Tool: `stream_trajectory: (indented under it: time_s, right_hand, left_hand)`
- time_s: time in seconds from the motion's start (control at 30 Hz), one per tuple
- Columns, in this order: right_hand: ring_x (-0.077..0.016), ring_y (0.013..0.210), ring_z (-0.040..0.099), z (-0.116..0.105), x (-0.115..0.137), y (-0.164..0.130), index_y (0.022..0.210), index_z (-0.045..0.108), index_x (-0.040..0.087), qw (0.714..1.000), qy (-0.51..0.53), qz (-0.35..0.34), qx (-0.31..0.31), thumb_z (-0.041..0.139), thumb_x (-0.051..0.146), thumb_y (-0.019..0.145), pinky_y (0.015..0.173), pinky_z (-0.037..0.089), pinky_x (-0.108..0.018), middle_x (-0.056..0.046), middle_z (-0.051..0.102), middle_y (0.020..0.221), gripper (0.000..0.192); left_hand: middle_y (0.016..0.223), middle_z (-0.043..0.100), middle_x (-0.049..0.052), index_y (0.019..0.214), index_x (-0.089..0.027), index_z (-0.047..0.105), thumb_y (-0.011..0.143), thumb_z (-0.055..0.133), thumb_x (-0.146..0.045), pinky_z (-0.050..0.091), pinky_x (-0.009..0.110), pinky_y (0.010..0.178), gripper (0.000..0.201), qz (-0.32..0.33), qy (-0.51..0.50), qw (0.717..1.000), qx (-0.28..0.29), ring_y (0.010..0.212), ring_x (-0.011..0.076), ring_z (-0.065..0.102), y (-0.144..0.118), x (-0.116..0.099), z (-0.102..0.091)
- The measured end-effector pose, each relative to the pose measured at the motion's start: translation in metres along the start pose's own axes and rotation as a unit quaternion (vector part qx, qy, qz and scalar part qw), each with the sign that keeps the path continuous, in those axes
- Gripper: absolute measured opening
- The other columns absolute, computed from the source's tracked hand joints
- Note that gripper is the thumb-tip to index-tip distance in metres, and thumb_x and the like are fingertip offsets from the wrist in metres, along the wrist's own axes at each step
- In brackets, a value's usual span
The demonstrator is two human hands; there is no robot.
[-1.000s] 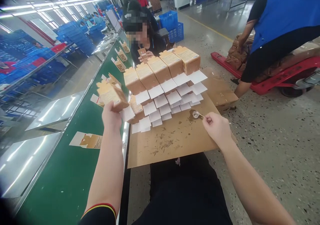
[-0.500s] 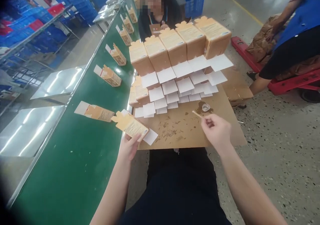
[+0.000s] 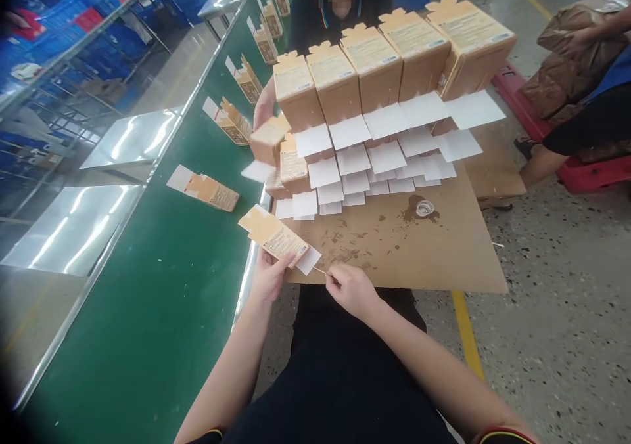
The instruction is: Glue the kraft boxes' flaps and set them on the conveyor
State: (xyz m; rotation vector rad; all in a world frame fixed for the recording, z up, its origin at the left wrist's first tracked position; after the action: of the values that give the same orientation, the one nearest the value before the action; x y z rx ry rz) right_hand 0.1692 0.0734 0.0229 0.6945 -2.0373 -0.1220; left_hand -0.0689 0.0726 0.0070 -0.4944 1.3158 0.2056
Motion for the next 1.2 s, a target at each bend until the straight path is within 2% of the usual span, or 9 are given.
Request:
stream_trajectory:
  time_s: [0.27, 0.5, 0.7, 0.77, 0.87, 0.97, 1.03, 1.1, 1.2]
  right_hand:
    - [-0.0147, 0.061, 0.062, -0.035, -0.017, -0.002, 0.081, 0.067, 0.025, 0.994, 0.003, 0.065, -0.092, 0.06, 0.021, 0.106, 0.061, 0.052, -0.026, 0.0, 0.067, 0.069, 0.026]
    - [-0.0139, 0.056, 0.059, -0.064, -0.014, -0.015, 0.08, 0.069, 0.025, 0.985, 0.016, 0.076, -0.154, 0.064, 0.02, 0.104, 0.056, 0.053, -0.026, 0.001, 0.067, 0.068, 0.025]
    - [-0.0132, 0.054, 0.059, -0.065, -0.007, -0.017, 0.078, 0.069, 0.025, 0.985, 0.026, 0.081, -0.151, 0.065, 0.022, 0.103, 0.053, 0.054, -0.025, 0.001, 0.067, 0.065, 0.026]
    - [-0.0131, 0.053, 0.06, -0.066, -0.006, -0.017, 0.077, 0.069, 0.025, 0.985, 0.035, 0.076, -0.151, 0.065, 0.022, 0.103, 0.052, 0.054, -0.025, 0.001, 0.068, 0.066, 0.026]
    - [-0.0134, 0.053, 0.061, -0.075, -0.007, -0.018, 0.08, 0.071, 0.026, 0.983, 0.044, 0.07, -0.167, 0.067, 0.022, 0.104, 0.052, 0.054, -0.025, 0.001, 0.068, 0.066, 0.025]
    - [-0.0132, 0.051, 0.061, -0.09, -0.011, -0.017, 0.081, 0.074, 0.026, 0.977, 0.044, 0.069, -0.198, 0.07, 0.024, 0.103, 0.05, 0.054, -0.025, 0.002, 0.068, 0.064, 0.023]
    - [-0.0132, 0.05, 0.061, -0.097, -0.015, -0.012, 0.08, 0.076, 0.026, 0.975, 0.039, 0.07, -0.208, 0.073, 0.026, 0.101, 0.05, 0.055, -0.024, 0.002, 0.069, 0.063, 0.022]
    - [-0.0133, 0.05, 0.062, -0.102, -0.02, -0.005, 0.078, 0.078, 0.025, 0.975, 0.03, 0.072, -0.206, 0.074, 0.028, 0.099, 0.05, 0.057, -0.024, 0.001, 0.07, 0.063, 0.022]
    - [-0.0134, 0.049, 0.063, -0.112, -0.029, 0.0, 0.076, 0.079, 0.023, 0.975, 0.019, 0.082, -0.207, 0.075, 0.032, 0.097, 0.049, 0.057, -0.024, 0.002, 0.069, 0.06, 0.023]
  left_hand:
    - [0.133, 0.081, 0.017, 0.127, -0.021, 0.067, 0.06, 0.11, -0.04, 0.061, 0.058, 0.115, 0.082, 0.02, 0.086, 0.996, -0.012, 0.126, 0.0385, 0.079, -0.02, 0.007, 0.001]
    - [0.122, 0.081, 0.018, 0.12, -0.022, 0.067, 0.059, 0.106, -0.041, 0.065, 0.057, 0.102, 0.075, 0.066, 0.267, 0.959, -0.073, 0.118, 0.0423, 0.08, -0.035, 0.018, -0.008]
    - [0.12, 0.081, 0.016, 0.12, -0.026, 0.068, 0.061, 0.103, -0.04, 0.067, 0.058, 0.1, 0.07, 0.076, 0.299, 0.948, -0.075, 0.116, 0.0429, 0.081, -0.034, 0.018, 0.002]
    - [0.118, 0.082, 0.013, 0.117, -0.028, 0.069, 0.057, 0.107, -0.038, 0.067, 0.06, 0.102, 0.072, 0.071, 0.274, 0.955, -0.089, 0.115, 0.0432, 0.081, -0.031, 0.012, -0.004]
    - [0.12, 0.083, 0.012, 0.117, -0.028, 0.067, 0.055, 0.109, -0.037, 0.065, 0.063, 0.109, 0.075, 0.077, 0.218, 0.959, -0.162, 0.117, 0.0421, 0.081, -0.019, -0.012, -0.041]
    - [0.14, 0.077, 0.015, 0.13, -0.027, 0.057, 0.06, 0.106, -0.035, 0.059, 0.065, 0.119, 0.086, 0.113, 0.184, 0.942, -0.256, 0.134, 0.0409, 0.075, 0.003, -0.047, -0.098]
    - [0.146, 0.073, 0.015, 0.133, -0.027, 0.053, 0.055, 0.107, -0.029, 0.055, 0.065, 0.122, 0.095, 0.134, 0.161, 0.931, -0.299, 0.14, 0.0403, 0.071, 0.021, -0.064, -0.134]
    - [0.145, 0.072, 0.016, 0.13, -0.026, 0.052, 0.051, 0.108, -0.023, 0.054, 0.063, 0.125, 0.097, 0.133, 0.15, 0.93, -0.308, 0.14, 0.0389, 0.071, 0.039, -0.069, -0.158]
    - [0.152, 0.066, 0.018, 0.133, -0.026, 0.051, 0.053, 0.106, -0.015, 0.046, 0.058, 0.133, 0.098, 0.116, 0.169, 0.933, -0.295, 0.149, 0.0358, 0.065, 0.048, -0.062, -0.172]
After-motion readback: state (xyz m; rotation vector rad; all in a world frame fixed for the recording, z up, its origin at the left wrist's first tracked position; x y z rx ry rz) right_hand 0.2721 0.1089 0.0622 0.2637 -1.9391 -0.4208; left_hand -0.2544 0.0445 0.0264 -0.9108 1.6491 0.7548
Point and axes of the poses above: each hand's wrist, its own y-axis towards the middle knuckle, its own z-axis out of the palm, x = y × z, the point moved 7 cm from there along y, towards the middle knuckle
